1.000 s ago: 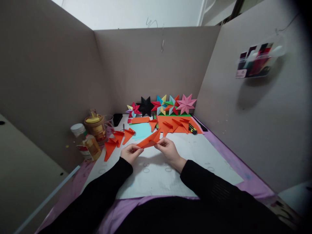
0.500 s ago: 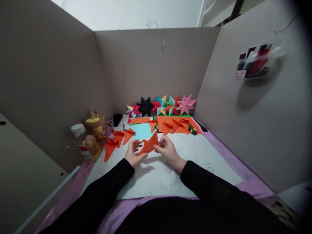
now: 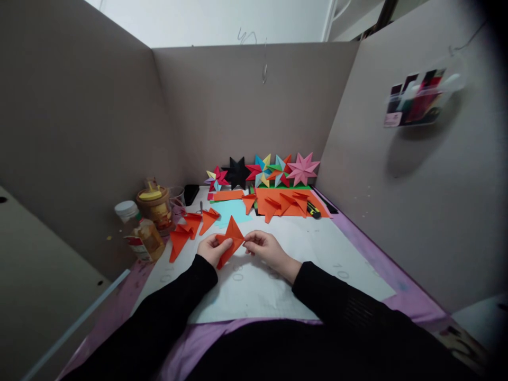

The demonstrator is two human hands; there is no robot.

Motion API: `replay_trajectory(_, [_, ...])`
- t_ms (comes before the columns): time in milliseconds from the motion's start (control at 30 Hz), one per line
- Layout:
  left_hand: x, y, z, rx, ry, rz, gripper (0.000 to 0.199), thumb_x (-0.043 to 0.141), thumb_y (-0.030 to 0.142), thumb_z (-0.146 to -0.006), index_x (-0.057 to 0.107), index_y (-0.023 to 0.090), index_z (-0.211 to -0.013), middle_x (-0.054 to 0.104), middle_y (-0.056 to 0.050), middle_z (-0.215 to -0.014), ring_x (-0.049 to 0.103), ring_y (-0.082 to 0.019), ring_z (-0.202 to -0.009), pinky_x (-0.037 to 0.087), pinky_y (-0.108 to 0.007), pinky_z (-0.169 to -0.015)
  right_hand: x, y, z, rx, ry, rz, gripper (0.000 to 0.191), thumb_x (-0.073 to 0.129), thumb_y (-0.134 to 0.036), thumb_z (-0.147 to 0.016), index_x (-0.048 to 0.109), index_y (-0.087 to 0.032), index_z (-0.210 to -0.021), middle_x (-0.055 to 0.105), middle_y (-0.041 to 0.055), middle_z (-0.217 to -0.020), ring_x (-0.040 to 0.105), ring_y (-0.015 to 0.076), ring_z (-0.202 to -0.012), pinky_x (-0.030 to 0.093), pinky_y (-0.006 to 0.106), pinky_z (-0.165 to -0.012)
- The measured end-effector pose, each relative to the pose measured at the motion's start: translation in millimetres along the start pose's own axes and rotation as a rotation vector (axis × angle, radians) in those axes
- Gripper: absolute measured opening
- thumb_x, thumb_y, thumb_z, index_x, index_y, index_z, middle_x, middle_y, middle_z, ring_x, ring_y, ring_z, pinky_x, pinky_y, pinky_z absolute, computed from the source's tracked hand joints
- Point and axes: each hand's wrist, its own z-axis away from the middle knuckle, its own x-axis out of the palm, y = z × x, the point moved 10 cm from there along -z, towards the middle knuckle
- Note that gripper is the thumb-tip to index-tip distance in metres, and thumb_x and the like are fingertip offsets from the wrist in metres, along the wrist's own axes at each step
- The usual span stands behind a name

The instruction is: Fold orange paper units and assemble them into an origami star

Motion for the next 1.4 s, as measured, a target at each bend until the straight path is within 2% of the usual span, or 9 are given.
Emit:
replay_trajectory(200, [4.3,-10.8,-0.4,-0.055,-0.047,0.023,0.036,0.08,0.038,-0.05,0.064,0.012,-0.07,0.069,-0.004,-0.064,0.063,-0.017,-0.057,0.049,-0.027,-0.055,-1.7,3.6,-1.2,0.012,-0.004,-0.018,0.018,0.065,-0.034,-0.072,0.062,-0.017,-0.077,0.06,-0.0019,-0.057,0.051,0.0102,-0.05,0.04,0.023,-0.051])
replay_trajectory(433, [10.3,-6.6,3.6,-0.053,-0.06,0.056,0.038,0.081,0.036,-0.048,0.061,0.013,-0.071,0.069,-0.003,-0.064,0.064,-0.017,-0.059,0.05,-0.027,-0.058,-2.7,3.5,-1.0,-0.008,0.002,0.001,0.017,0.061,-0.033,-0.075,0.059,-0.017,-0.071,0.058,-0.0026,-0.054,0.048,0.0093,-0.047,0.038,0.022,-0.049])
replay_trajectory(600, [9.2,-7.1,5.1,-0.084,-0.025,0.069,0.042,0.081,0.038,-0.047,0.059,0.013,-0.073,0.066,0.0,-0.056,0.06,-0.014,-0.05,0.047,-0.024,-0.05,-3.3,6.4,-1.9,0.005,0.009,-0.014,0.016,0.06,-0.031,-0.076,0.059,-0.017,-0.069,0.057,-0.0028,-0.056,0.047,0.0083,-0.047,0.037,0.02,-0.047])
replay_trajectory(733, [4.3,-9.5,4.1,-0.097,0.006,0.052,0.042,0.081,0.038,-0.047,0.059,0.012,-0.073,0.062,0.001,-0.051,0.056,-0.012,-0.045,0.044,-0.022,-0.045,-6.6,9.4,-3.1,0.024,0.022,-0.041,0.023,0.057,-0.038,-0.078,0.06,-0.017,-0.072,0.06,-0.0009,-0.061,0.048,0.0088,-0.047,0.037,0.021,-0.045])
replay_trajectory(1000, [15.2,-12.2,5.0,-0.04,-0.103,-0.045,0.033,0.073,0.041,-0.061,0.06,0.013,-0.075,0.063,0.0,-0.054,0.059,-0.014,-0.047,0.047,-0.025,-0.047,12.8,20.3,0.4,0.095,-0.104,0.028,0.026,0.068,-0.039,-0.069,0.059,-0.015,-0.071,0.05,-0.0052,-0.052,0.04,0.007,-0.043,0.029,0.019,-0.041])
replay_trajectory(1100, [14.7,-4.4,3.9,0.036,-0.111,-0.034,0.041,0.069,0.042,-0.064,0.058,0.015,-0.094,0.063,0.001,-0.06,0.06,-0.013,-0.053,0.047,-0.024,-0.051,4.5,20.9,-2.4,0.083,-0.011,-0.018,0.028,0.067,-0.041,-0.07,0.056,-0.015,-0.068,0.048,-0.0057,-0.049,0.038,0.007,-0.041,0.028,0.02,-0.041])
replay_trajectory(1167, [15.3,6.1,5.1,0.131,-0.126,-0.051,0.055,0.073,0.037,-0.059,0.049,0.018,-0.106,0.067,-0.004,-0.083,0.063,-0.014,-0.066,0.049,-0.024,-0.057,-10.8,18.9,-4.8,0.048,0.12,-0.073,0.031,0.065,-0.044,-0.071,0.053,-0.016,-0.066,0.05,-0.0048,-0.05,0.04,0.0074,-0.041,0.029,0.02,-0.041])
replay_trajectory(1267, [19.4,15.2,9.9,0.234,-0.156,-0.173,0.068,0.078,0.029,-0.052,0.042,0.021,-0.109,0.057,-0.011,-0.111,0.064,-0.016,-0.077,0.049,-0.025,-0.057,-27.2,18.4,-6.3,0.016,0.242,-0.178,0.034,0.065,-0.047,-0.071,0.051,-0.016,-0.068,0.053,-0.0031,-0.054,0.043,0.0071,-0.042,0.03,0.019,-0.04])
replay_trajectory(1400, [20.6,19.0,15.7,0.324,-0.135,-0.272,0.058,0.074,0.026,-0.059,0.045,0.022,-0.109,0.055,-0.008,-0.106,0.064,-0.015,-0.076,0.047,-0.023,-0.057,-26.9,18.3,-6.4,0.004,0.23,-0.224,0.034,0.066,-0.046,-0.071,0.051,-0.016,-0.07,0.055,-0.0019,-0.056,0.044,0.0073,-0.043,0.032,0.019,-0.04])
